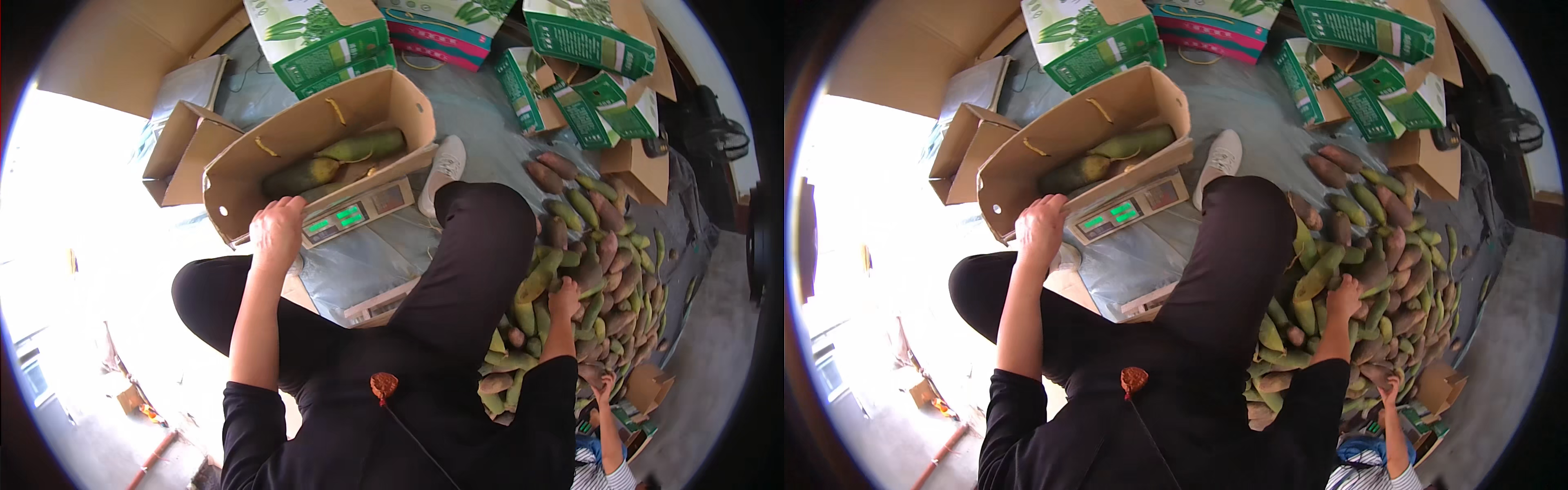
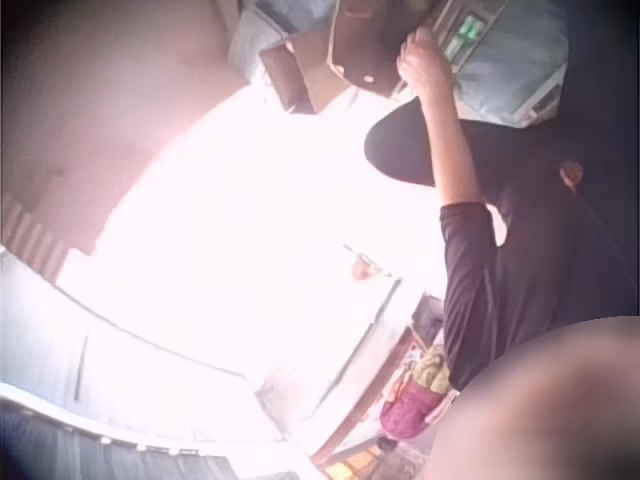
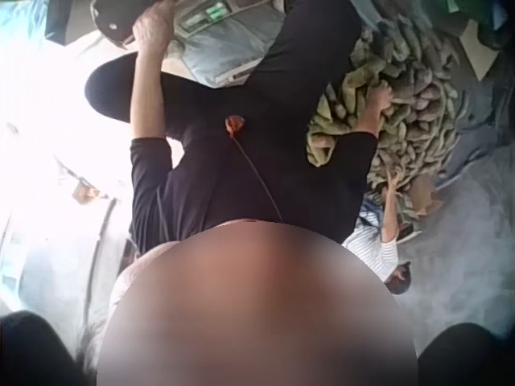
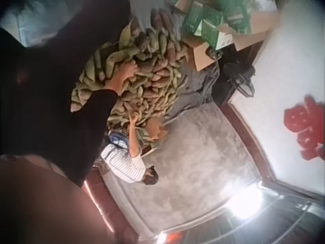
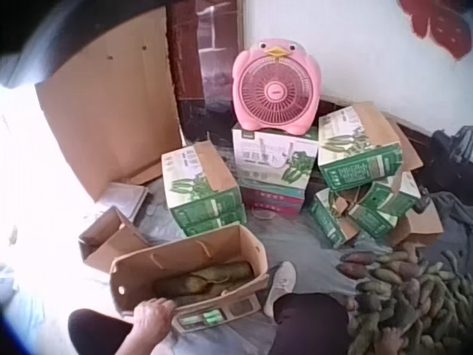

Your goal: The person is sorting produce from a large pile on the floor and placing it into cardboard boxes on a scale.

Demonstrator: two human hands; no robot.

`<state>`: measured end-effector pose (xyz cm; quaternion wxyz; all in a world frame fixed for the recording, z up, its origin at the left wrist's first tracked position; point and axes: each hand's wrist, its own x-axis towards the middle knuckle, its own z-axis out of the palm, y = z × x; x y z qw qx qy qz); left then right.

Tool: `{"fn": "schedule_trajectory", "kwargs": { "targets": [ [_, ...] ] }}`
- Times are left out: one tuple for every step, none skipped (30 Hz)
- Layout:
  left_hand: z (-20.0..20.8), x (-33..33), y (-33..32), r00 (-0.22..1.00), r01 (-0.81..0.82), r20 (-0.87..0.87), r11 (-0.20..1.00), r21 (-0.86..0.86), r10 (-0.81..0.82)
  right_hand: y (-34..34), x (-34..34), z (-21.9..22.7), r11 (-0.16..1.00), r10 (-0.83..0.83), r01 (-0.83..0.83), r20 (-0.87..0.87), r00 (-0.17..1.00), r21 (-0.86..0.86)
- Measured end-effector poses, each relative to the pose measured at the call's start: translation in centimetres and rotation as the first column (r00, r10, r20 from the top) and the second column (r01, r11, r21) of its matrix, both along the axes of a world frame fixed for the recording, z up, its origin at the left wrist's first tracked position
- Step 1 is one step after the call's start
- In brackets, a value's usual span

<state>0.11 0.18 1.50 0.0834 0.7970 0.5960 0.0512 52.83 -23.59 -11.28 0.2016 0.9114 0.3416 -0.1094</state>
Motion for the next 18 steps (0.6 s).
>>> {"fn": "schedule_trajectory", "kwargs": {
  "targets": [
    [-0.2,-0.1,0.0,1.000,0.004,0.006,1.000,0.009,-0.004,0.0,-0.3,0.3,1.000,0.015,-0.015,0.028,1.000,-0.005],
    [-0.4,-0.2,-0.1,1.000,-0.009,0.006,1.000,0.015,0.009,0.0,-0.6,0.8,1.000,0.028,-0.028,0.028,0.999,0.000],
    [-0.6,-0.3,-0.1,1.000,-0.007,-0.003,1.000,0.021,0.007,0.0,-0.9,1.6,0.998,0.004,-0.006,0.040,0.999,0.066],
    [-0.6,-0.4,-0.2,1.000,-0.005,-0.012,1.000,0.026,0.005,0.2,-1.1,2.2,0.991,-0.022,0.015,0.049,0.999,0.131],
    [-0.5,-0.5,-0.2,1.000,-0.014,-0.010,0.999,0.030,0.015,0.5,-1.0,2.7,0.991,-0.012,0.006,0.050,0.999,0.135],
    [-0.6,-0.4,-0.1,1.000,-0.004,-0.011,0.999,0.035,0.004,0.4,-0.4,3.4,0.949,-0.053,0.041,0.032,0.998,0.311],
    [-0.6,-0.4,-0.1,1.000,0.002,-0.016,0.999,0.039,-0.001,0.5,0.3,3.9,0.877,-0.082,0.071,0.003,0.997,0.475],
    [-0.4,-0.5,0.0,1.000,-0.002,-0.009,0.999,0.040,0.003,0.7,1.4,4.3,0.772,-0.026,0.101,-0.127,0.992,0.628],
    [-0.2,-0.5,0.1,1.000,-0.002,-0.011,1.000,0.022,0.002,1.3,1.5,5.2,0.772,-0.027,0.098,-0.121,0.992,0.628],
    [0.0,-0.5,0.2,1.000,-0.003,-0.015,1.000,0.005,0.003,2.8,1.4,6.7,0.703,0.114,-0.030,-0.072,0.991,0.711],
    [0.0,-0.5,0.2,1.000,0.000,-0.009,1.000,0.007,0.000,4.3,1.2,8.4,0.609,0.244,-0.148,-0.006,0.970,0.779],
    [-0.1,-0.3,0.3,1.000,0.002,-0.006,1.000,0.011,-0.002,5.7,0.9,9.9,0.520,0.235,-0.020,-0.121,0.964,0.854],
    [-0.2,-0.2,0.4,1.000,0.005,-0.002,1.000,0.014,-0.005,7.1,0.4,11.4,0.421,0.239,0.115,-0.233,0.943,0.900],
    [-0.3,-0.3,0.5,1.000,0.008,0.002,1.000,0.017,-0.008,9.0,-0.8,13.4,0.331,0.279,0.205,-0.303,0.911,0.921],
    [-0.3,-0.4,0.5,1.000,0.007,-0.009,1.000,0.017,-0.007,11.0,-2.5,15.5,0.244,0.326,0.297,-0.367,0.871,0.923],
    [-0.3,-0.5,0.3,1.000,0.005,-0.020,1.000,0.017,-0.004,12.9,-4.3,17.5,0.182,0.425,0.308,-0.357,0.832,0.934],
    [-0.3,-0.6,0.2,1.000,0.003,-0.020,1.000,0.018,-0.003,14.9,-6.2,19.2,0.120,0.521,0.325,-0.338,0.784,0.938],
    [-0.3,-0.7,0.0,1.000,0.002,-0.022,1.000,0.022,-0.001,16.5,-7.8,20.6,0.109,0.588,0.382,-0.369,0.720,0.918]
  ]
}}
